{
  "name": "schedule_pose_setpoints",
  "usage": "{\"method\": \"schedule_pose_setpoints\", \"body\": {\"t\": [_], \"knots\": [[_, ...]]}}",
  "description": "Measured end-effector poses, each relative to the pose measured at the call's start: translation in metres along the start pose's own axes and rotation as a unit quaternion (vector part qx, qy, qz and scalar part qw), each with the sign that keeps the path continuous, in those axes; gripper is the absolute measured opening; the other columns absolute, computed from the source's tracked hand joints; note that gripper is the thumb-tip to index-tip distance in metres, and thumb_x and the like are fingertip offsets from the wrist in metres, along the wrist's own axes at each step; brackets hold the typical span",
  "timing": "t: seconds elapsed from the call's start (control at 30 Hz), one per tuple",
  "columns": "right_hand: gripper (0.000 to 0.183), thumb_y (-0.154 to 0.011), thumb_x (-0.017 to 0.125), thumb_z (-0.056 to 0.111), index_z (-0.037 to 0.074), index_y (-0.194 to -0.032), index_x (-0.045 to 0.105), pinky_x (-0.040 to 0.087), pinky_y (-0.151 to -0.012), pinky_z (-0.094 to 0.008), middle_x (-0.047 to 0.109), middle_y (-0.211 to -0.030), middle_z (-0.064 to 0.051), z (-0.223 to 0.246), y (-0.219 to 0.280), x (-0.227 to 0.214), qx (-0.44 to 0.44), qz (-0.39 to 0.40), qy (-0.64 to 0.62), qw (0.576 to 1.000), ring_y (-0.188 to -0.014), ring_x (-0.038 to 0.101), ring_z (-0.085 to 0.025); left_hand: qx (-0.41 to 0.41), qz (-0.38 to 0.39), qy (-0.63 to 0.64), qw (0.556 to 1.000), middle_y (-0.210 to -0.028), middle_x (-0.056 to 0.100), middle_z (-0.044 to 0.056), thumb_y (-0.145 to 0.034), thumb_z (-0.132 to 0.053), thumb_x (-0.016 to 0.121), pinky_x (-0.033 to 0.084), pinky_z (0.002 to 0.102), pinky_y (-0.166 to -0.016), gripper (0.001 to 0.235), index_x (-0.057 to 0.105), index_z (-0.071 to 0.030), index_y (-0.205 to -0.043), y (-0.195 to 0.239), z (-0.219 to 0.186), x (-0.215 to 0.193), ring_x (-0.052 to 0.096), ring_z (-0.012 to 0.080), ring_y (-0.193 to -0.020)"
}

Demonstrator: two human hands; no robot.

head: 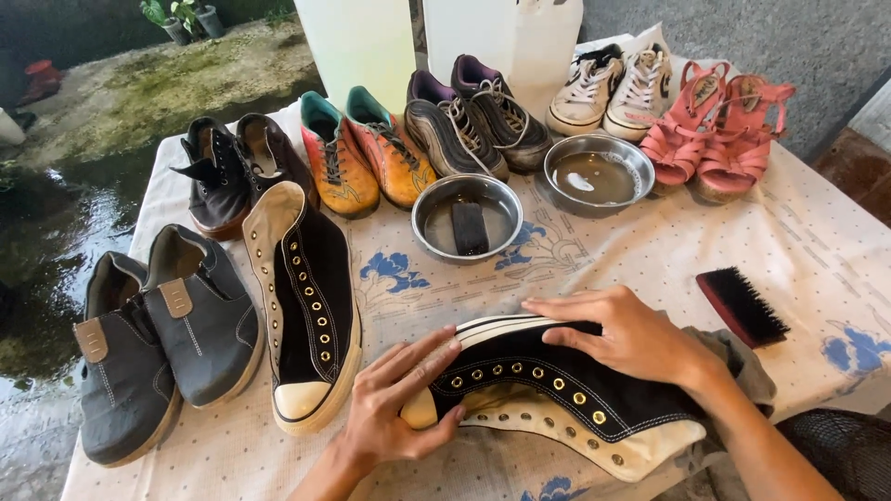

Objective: The person scrubs a black high-top sneaker with a red brush dipped in a cleaning solution, then wipes the shoe with a gray cloth. The person also wipes the white rubber toe cap and the sole of the shoe.

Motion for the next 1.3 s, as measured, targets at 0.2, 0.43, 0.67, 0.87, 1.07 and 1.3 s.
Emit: {"method": "schedule_pose_setpoints", "body": {"t": [0.2,0.43,0.67,0.87,1.07,1.3], "knots": [[0.043,-0.097,0.051,0.038,0.015,-0.126,0.073,0.056,-0.094,-0.027,0.082,-0.113,-0.005,-0.001,0.008,-0.008,0.02,-0.065,-0.054,0.996,-0.104,0.077,-0.014,0.001,0.003,0.004,1.0,-0.142,0.065,0.015,-0.087,-0.03,0.077,0.067,0.038,-0.092,0.061,0.056,-0.014,-0.143,0.001,0.0,0.0,0.078,0.0273,-0.117],[0.047,-0.085,0.073,0.041,0.019,-0.126,0.073,0.053,-0.105,-0.032,0.074,-0.129,-0.001,0.007,0.002,-0.01,0.007,-0.023,-0.031,0.999,-0.12,0.073,-0.016,0.006,0.0,-0.004,1.0,-0.142,0.065,0.015,-0.087,-0.03,0.077,0.066,0.035,-0.089,0.061,0.057,-0.014,-0.143,0.002,-0.001,0.001,0.079,0.0254,-0.113],[0.056,-0.096,0.043,0.046,0.009,-0.127,0.072,0.065,-0.094,-0.026,0.081,-0.122,-0.011,-0.001,0.006,-0.022,0.108,-0.08,-0.149,0.98,-0.116,0.078,-0.018,-0.007,-0.003,-0.002,1.0,-0.14,0.066,0.013,-0.086,-0.03,0.077,0.065,0.032,-0.086,0.059,0.059,-0.015,-0.141,-0.001,-0.002,-0.001,0.08,0.0228,-0.109],[0.079,-0.074,0.059,0.075,0.029,-0.137,0.066,0.046,-0.102,-0.041,0.073,-0.133,0.0,-0.001,0.007,-0.013,0.121,0.015,0.05,0.991,-0.121,0.067,-0.019,0.001,0.005,0.002,1.0,-0.143,0.064,0.014,-0.087,-0.028,0.079,0.065,0.035,-0.09,0.062,0.057,-0.015,-0.143,0.002,-0.001,0.0,0.078,0.0235,-0.112],[0.047,-0.094,0.048,0.045,0.022,-0.128,0.071,0.026,-0.025,-0.023,0.072,-0.131,-0.004,-0.008,0.051,-0.057,0.077,-0.179,0.065,0.979,-0.027,0.024,-0.007,-0.019,-0.007,-0.007,1.0,-0.138,0.068,0.012,-0.085,-0.027,0.078,0.066,0.031,-0.084,0.056,0.062,-0.015,-0.137,-0.004,-0.002,-0.003,0.08,0.0197,-0.101],[0.097,-0.075,0.073,0.029,0.021,-0.161,0.029,0.012,-0.121,-0.046,0.021,-0.172,-0.002,0.023,0.105,-0.019,0.001,0.035,0.058,0.998,-0.157,0.017,-0.022,-0.038,-0.009,0.007,0.999,-0.136,0.069,0.013,-0.083,-0.024,0.077,0.067,0.034,-0.09,0.054,0.064,-0.012,-0.134,-0.009,-0.003,-0.003,0.079,0.0243,-0.11]]}}
Point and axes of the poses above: each hand's wrist, its own y-axis away from the middle knuckle, its own x-axis out of the palm, z = x × y, the point moved 4 cm from there along -y, towards the middle knuckle
